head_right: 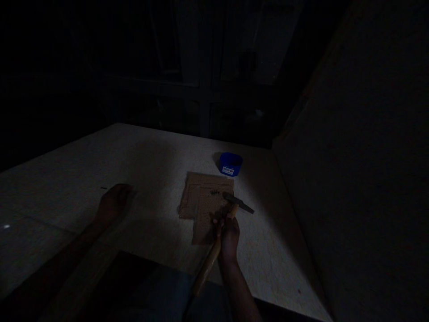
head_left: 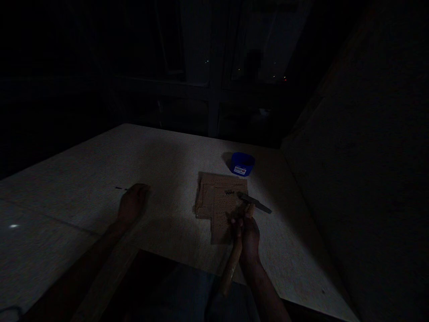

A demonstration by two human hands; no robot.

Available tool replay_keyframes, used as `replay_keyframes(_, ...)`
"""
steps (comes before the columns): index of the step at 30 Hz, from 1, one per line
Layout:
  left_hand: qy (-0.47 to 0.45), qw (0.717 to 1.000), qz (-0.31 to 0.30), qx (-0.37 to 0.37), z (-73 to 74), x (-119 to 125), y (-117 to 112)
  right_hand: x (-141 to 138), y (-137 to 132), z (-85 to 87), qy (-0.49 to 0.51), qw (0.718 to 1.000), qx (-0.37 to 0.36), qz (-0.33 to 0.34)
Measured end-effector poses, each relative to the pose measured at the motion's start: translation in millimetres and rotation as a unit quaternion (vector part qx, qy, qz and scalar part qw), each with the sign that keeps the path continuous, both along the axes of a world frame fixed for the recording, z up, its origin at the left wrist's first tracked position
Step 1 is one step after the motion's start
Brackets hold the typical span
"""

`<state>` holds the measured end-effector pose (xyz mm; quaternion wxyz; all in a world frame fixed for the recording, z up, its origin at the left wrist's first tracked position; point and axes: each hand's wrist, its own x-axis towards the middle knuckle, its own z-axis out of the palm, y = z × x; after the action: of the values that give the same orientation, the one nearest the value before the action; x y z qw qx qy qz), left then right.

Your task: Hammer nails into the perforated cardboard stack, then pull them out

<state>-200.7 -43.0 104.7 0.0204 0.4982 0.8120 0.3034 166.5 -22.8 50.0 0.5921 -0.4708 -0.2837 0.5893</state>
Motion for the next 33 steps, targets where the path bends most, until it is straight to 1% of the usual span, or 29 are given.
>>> replay_keyframes(1, -0.054, 0.998, -0.012, 0.036, -0.6, 17, 6, 0, 0, 0.8, 0.007, 1.000, -0.001, 0.002)
replay_keyframes(3, -0.154, 0.981, -0.069, 0.098, -3.6, 56, 21, 0, 1, 2.3, 0.025, 1.000, 0.000, 0.009)
replay_keyframes(5, -0.264, 0.945, -0.133, 0.141, -8.6, 96, 38, 1, 1, 3.1, 0.041, 0.999, -0.003, 0.017)
replay_keyframes(6, -0.308, 0.926, -0.161, 0.144, -11.8, 115, 46, 1, 1, 3.2, 0.047, 0.999, -0.007, 0.019)
replay_keyframes(8, -0.362, 0.898, -0.217, 0.123, -19.3, 148, 62, 2, 1, 2.9, 0.050, 0.998, -0.015, 0.020)
replay_keyframes(10, -0.385, 0.882, -0.255, 0.092, -27.5, 172, 77, 3, 1, 2.7, 0.049, 0.998, -0.021, 0.023)
replay_keyframes(12, -0.384, 0.875, -0.284, 0.073, -35.0, 187, 89, 3, 0, 3.2, 0.045, 0.998, -0.026, 0.025)
replay_keyframes(15, -0.352, 0.880, -0.311, 0.069, -42.9, 195, 103, 2, -1, 5.1, 0.064, 0.998, -0.021, 0.021)
replay_keyframes(17, -0.328, 0.887, -0.318, 0.070, -46.0, 195, 111, 1, -1, 6.2, 0.078, 0.997, -0.015, 0.022)
replay_keyframes(20, -0.297, 0.891, -0.336, 0.066, -50.3, 193, 118, 1, -1, 6.4, 0.061, 0.997, -0.016, 0.032)
replay_keyframes(23, -0.249, 0.891, -0.372, 0.072, -56.0, 192, 119, 1, -1, 6.2, 0.048, 0.998, -0.022, 0.031)
replay_keyframes(26, -0.201, 0.890, -0.397, 0.094, -61.6, 191, 118, 1, -2, 7.4, 0.051, 0.998, -0.031, 0.030)
replay_keyframes(29, -0.175, 0.891, -0.403, 0.110, -64.9, 191, 117, 1, -2, 9.1, 0.045, 0.998, -0.034, 0.025)
replay_keyframes(33, -0.171, 0.889, -0.407, 0.121, -66.2, 192, 115, 2, -2, 9.9, 0.045, 0.998, -0.036, 0.023)
